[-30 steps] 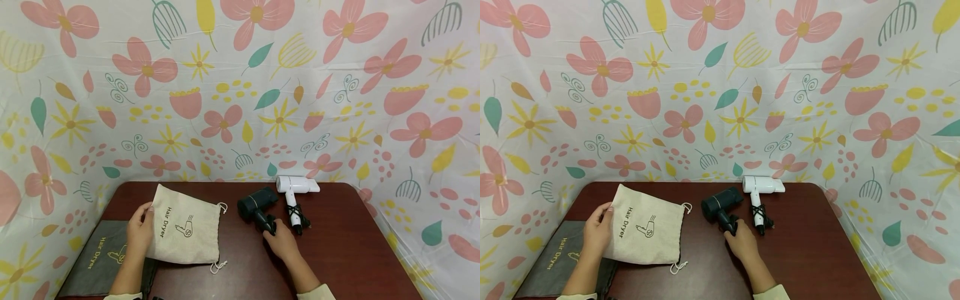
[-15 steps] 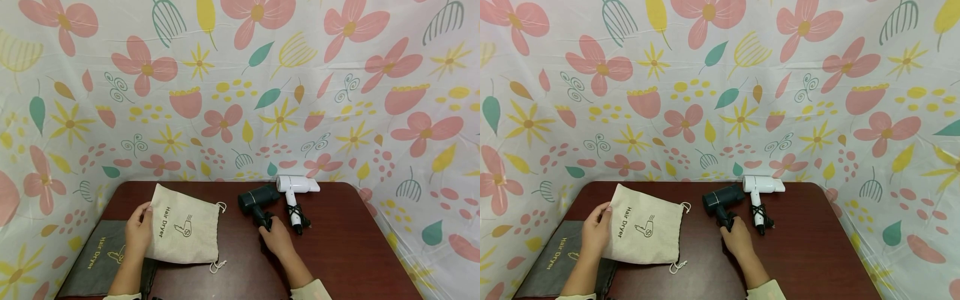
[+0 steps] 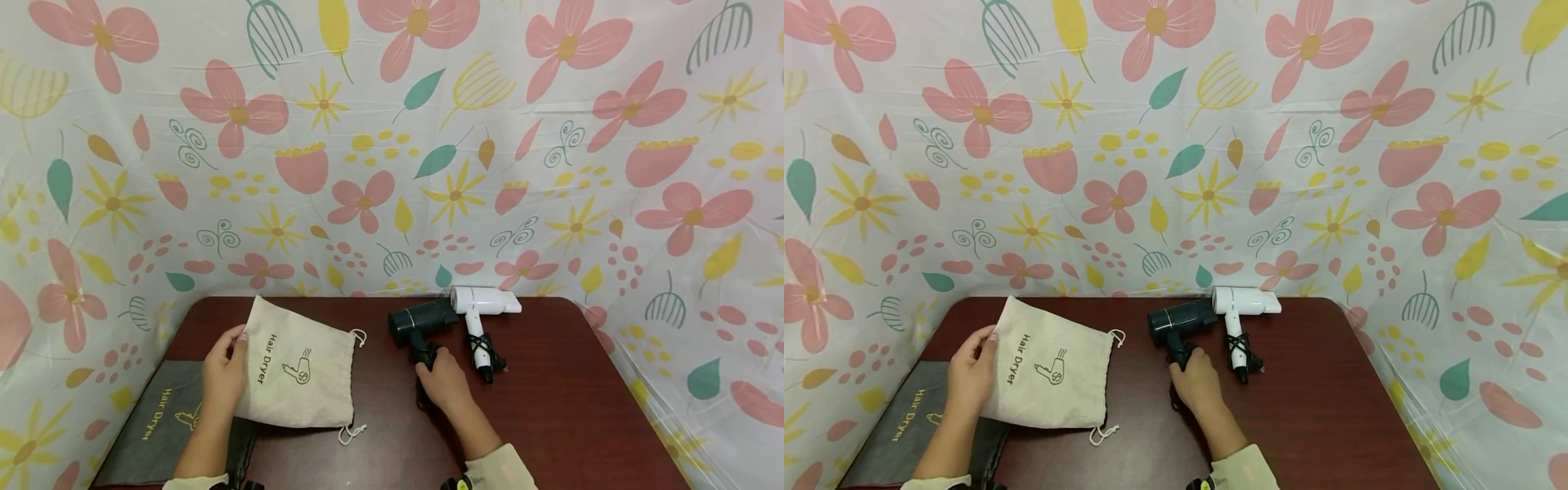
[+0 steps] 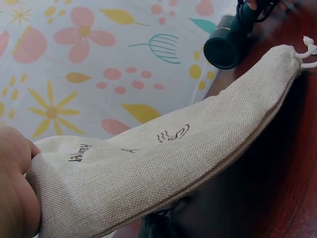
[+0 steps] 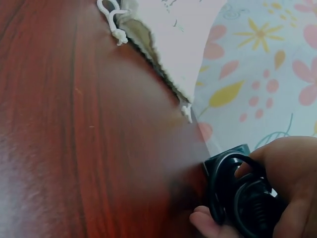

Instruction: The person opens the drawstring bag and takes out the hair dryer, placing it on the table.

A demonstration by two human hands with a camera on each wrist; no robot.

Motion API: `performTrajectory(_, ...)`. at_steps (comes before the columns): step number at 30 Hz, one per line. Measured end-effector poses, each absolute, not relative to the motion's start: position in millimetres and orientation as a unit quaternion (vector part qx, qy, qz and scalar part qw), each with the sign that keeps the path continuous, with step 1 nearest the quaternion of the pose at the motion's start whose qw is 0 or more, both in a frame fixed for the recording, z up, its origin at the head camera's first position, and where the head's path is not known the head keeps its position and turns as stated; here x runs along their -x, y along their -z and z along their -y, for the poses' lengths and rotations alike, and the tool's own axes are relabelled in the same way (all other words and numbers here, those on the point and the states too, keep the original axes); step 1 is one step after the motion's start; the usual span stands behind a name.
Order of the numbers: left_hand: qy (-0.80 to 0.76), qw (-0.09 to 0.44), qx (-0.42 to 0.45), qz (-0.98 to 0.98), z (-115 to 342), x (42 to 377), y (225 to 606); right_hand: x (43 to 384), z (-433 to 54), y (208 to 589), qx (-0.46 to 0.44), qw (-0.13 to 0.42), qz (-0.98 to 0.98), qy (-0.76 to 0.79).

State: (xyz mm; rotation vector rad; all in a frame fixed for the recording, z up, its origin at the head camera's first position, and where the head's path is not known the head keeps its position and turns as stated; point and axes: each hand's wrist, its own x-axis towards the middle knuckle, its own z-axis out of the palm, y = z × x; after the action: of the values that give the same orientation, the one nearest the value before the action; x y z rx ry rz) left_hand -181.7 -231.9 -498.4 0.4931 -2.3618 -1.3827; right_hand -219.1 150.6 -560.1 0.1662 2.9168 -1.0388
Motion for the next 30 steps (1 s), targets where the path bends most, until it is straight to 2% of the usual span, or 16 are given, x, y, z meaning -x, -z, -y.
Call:
performTrajectory(16, 0.471, 0.209, -0.17, 0.84, 243.9, 190.6, 492.5, 227.3, -143.9, 548.5, -0.029, 0.061, -0.98, 0.189)
performTrajectory(30, 0.469, 0.212, -0.148, 0.844, 248.2, 193.0, 483.3, 233.7, -137.0, 553.3, -0.021, 0.051, -0.976, 0.212)
